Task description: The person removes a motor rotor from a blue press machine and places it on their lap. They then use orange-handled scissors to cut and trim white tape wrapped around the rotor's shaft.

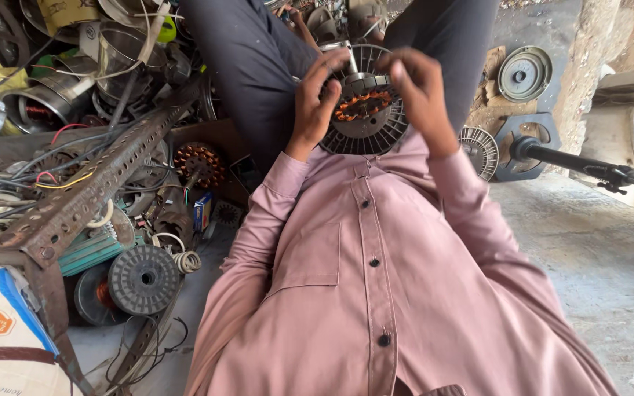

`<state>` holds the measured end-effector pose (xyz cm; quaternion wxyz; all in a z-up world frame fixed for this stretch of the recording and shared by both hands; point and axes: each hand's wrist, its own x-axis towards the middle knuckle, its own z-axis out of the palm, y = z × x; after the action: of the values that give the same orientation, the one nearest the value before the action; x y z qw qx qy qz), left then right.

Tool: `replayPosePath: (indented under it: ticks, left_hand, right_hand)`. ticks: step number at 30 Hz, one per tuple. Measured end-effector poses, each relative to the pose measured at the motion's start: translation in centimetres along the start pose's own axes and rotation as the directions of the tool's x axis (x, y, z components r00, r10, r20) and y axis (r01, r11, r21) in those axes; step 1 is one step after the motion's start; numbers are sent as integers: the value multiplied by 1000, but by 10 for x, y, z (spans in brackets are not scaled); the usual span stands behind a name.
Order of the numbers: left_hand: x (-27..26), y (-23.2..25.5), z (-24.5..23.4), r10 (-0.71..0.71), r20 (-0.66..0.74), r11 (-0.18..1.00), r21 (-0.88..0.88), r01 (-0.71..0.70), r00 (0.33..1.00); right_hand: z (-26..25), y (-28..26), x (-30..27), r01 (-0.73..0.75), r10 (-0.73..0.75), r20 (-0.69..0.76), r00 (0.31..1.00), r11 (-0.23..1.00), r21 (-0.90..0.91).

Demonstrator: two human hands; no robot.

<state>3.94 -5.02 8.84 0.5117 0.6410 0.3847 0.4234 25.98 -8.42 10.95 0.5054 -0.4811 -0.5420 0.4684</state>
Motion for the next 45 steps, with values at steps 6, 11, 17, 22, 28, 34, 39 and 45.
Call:
replayPosePath:
  ticks: [6,11,17,22,28,34,39,45]
  left_hand:
    - [-10,4,3,47,73,981,186,-60,996]
    - [-12,8,5,52,54,981,186,-61,997]
    - [-6,19,4,97,66,974,201,-108,993]
    - [-6,22,3,71,94,972,219,-90,993]
    - [-7,24,4,69,101,971,222,-90,993]
    - [-12,25,7,35,89,972,230,-55,995]
    - [-15,19,6,41,72,959,276,-59,997]
    - [-16,10,6,35,42,964,262,-45,998]
  right_hand:
    - [12,12,-29,-137,150,-60,987,974,183]
    - [21,19,-32,-180,201,-108,974,967,180]
    - [30,15,-26,-149,181,-147,973,967,204]
    - [33,14,-30,-157,190,-166,968,968,194]
    - [33,8,-24,-119,147,-152,977,977,178]
    - [31,9,-29,-91,119,-146,982,979,180]
    - [35,13,-33,-106,145,-178,973,972,209]
    - [42,13,-36,-98,143,-228,963,976,197]
